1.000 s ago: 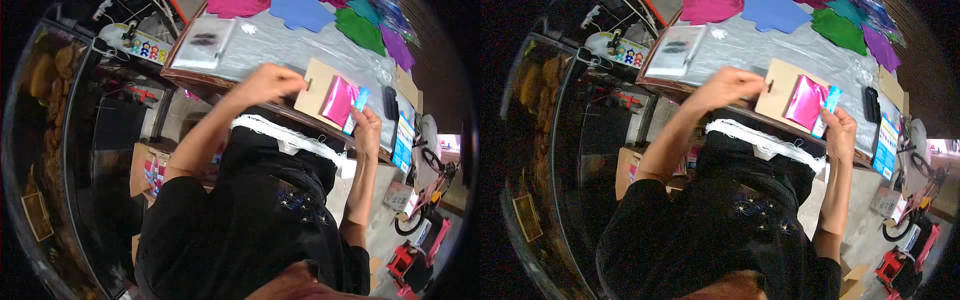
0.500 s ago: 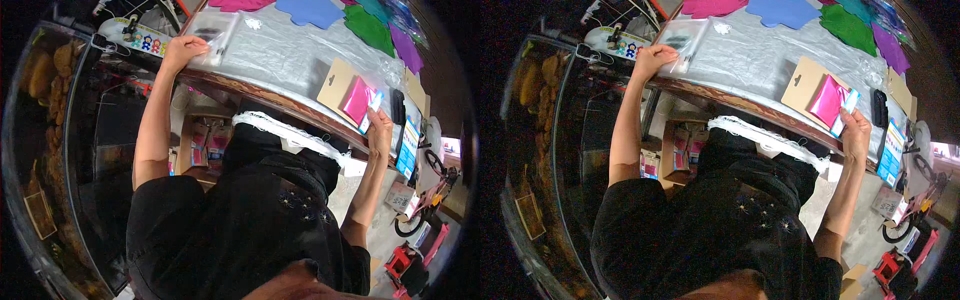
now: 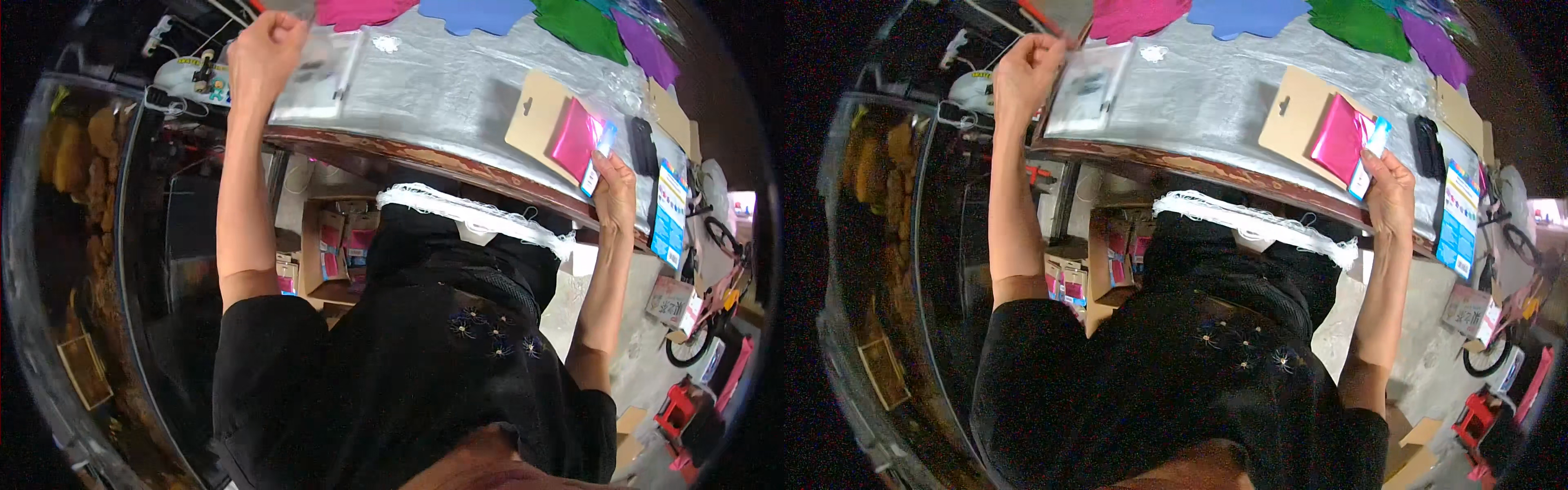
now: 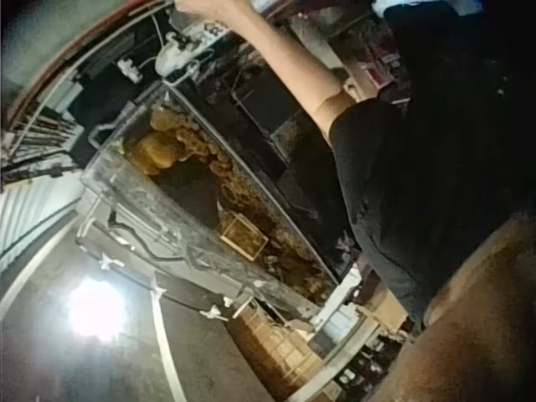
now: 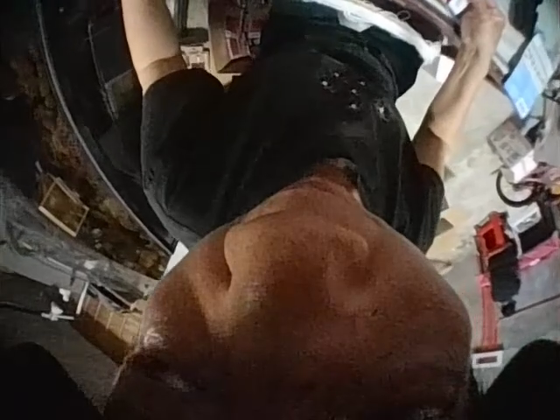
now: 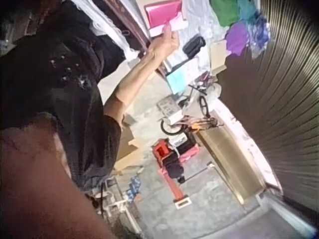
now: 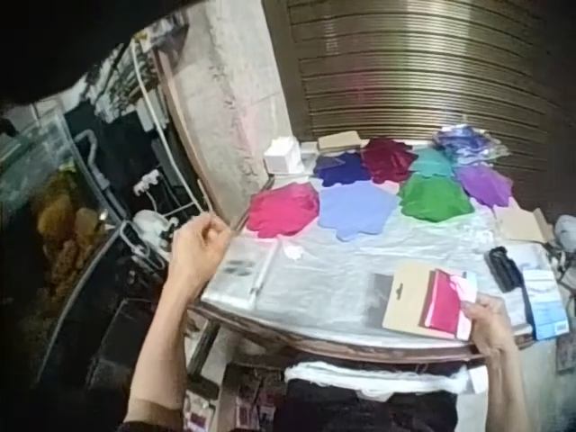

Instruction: The person folds colorful sheets by hand, places them into plastic bags, and then inserts the bagged sheets into cardboard backers.

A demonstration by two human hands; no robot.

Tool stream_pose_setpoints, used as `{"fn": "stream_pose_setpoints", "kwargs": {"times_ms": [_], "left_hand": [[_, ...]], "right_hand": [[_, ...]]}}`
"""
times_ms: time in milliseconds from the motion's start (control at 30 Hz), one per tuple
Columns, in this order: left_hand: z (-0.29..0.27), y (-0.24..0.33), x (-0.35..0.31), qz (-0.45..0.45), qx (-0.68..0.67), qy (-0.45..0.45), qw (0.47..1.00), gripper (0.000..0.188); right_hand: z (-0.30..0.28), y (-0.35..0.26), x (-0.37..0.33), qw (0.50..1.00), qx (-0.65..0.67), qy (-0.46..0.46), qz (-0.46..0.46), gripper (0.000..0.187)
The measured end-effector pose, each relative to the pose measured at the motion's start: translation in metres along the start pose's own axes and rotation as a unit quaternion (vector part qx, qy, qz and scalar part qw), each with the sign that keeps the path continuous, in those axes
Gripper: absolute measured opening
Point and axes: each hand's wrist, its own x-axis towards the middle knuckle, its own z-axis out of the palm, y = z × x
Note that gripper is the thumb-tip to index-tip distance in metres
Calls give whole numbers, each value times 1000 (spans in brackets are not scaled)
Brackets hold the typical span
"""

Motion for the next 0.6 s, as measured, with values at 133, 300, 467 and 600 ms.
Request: {"fn": "stream_pose_setpoints", "kwargs": {"times_ms": [133,300,467,600], "left_hand": [[59,73,-10,67,-75,-75,992,31],[181,124,-44,75,-80,-218,970,45],[204,122,-62,35,-159,-261,952,48],[189,116,-76,38,-209,-289,933,48]], "right_hand": [[1,-3,7,998,7,58,-5,22],[-20,-11,5,997,-47,49,45,17],[-50,-15,-2,994,-55,55,82,14],[-74,-16,3,993,-72,42,87,14]]}}
